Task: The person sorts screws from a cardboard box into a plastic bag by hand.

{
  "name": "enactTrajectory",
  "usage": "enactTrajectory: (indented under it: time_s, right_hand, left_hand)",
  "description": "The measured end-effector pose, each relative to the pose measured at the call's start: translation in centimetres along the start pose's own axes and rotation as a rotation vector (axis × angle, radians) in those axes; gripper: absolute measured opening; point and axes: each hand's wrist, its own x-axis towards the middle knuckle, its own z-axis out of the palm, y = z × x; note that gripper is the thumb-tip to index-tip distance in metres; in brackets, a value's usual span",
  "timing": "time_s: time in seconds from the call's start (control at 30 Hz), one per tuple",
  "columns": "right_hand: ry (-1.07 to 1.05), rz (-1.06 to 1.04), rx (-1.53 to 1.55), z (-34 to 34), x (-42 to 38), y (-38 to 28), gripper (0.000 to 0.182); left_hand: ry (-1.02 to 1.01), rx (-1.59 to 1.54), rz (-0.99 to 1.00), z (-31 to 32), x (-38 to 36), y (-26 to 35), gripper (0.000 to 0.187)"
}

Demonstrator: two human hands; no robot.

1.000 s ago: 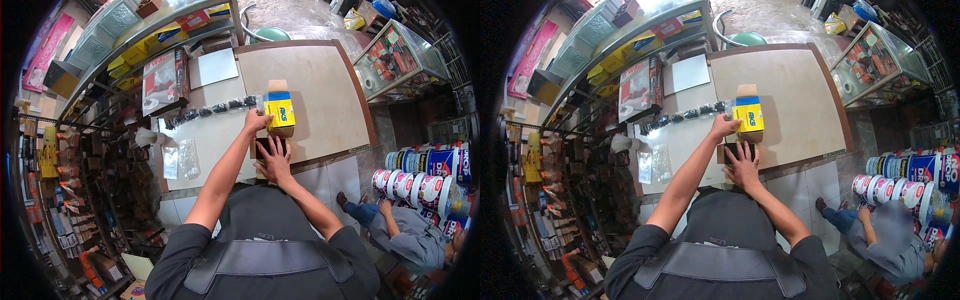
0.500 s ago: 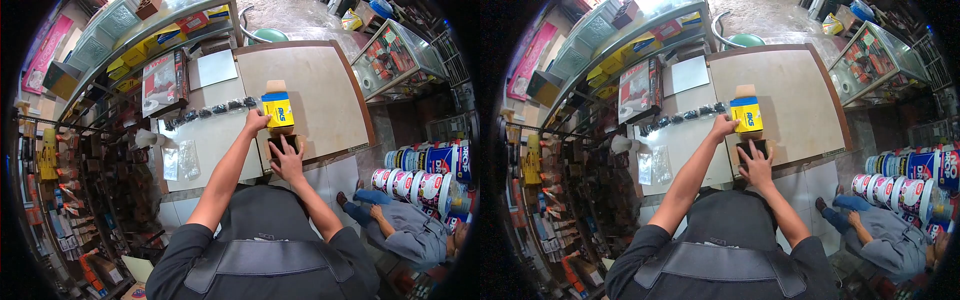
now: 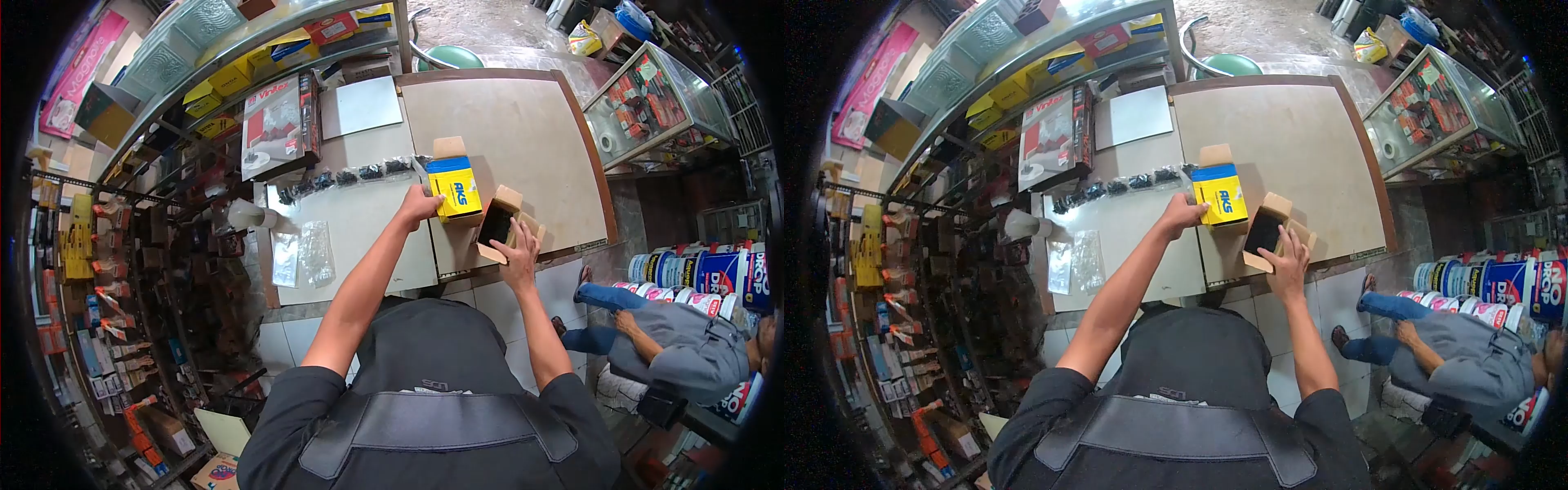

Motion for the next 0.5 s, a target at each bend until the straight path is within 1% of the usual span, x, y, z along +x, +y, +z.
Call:
enactTrajectory:
  time_s: [0.07,0.13,0.17,0.27,0.3,0.37,0.4,0.43,0.5]
  right_hand:
    - [0.012,0.012,0.035,0.1,0.5,-0.2,0.040]
    - [-0.014,0.093,0.065,-0.2,1.2,-0.5,0.038]
    - [-0.014,0.091,0.068,0.2,1.6,-0.3,0.038]
    - [0.016,0.081,0.241,1.5,2.8,1.0,0.039]
    - [0.017,0.078,0.243,1.4,3.2,1.0,0.039]
    - [-0.033,0.087,0.276,1.1,3.9,1.2,0.040]
    - [-0.070,0.060,0.255,0.9,4.1,1.3,0.044]
    - [-0.071,0.056,0.257,0.7,4.3,1.3,0.044]
    - [-0.193,0.074,0.343,0.3,4.9,1.5,0.051]
  left_hand:
    - [-0.010,0.012,-0.008,-0.4,-0.9,0.2,0.022]
    - [-0.028,0.024,-0.014,-0.7,-1.4,-0.3,0.023]
    - [-0.025,0.025,-0.013,-1.1,-1.6,-0.6,0.023]
    - [-0.075,0.001,-0.003,-1.7,-2.2,-1.2,0.025]
    - [-0.093,0.004,-0.014,-1.9,-2.5,-1.4,0.026]
    - [-0.105,0.008,-0.023,-2.1,-3.3,-1.5,0.027]
    - [-0.113,0.017,-0.006,-2.2,-3.7,-1.6,0.028]
    - [-0.121,0.024,0.009,-2.2,-4.2,-1.7,0.028]
    - [-0.132,0.052,0.047,-2.3,-4.5,-2.4,0.028]
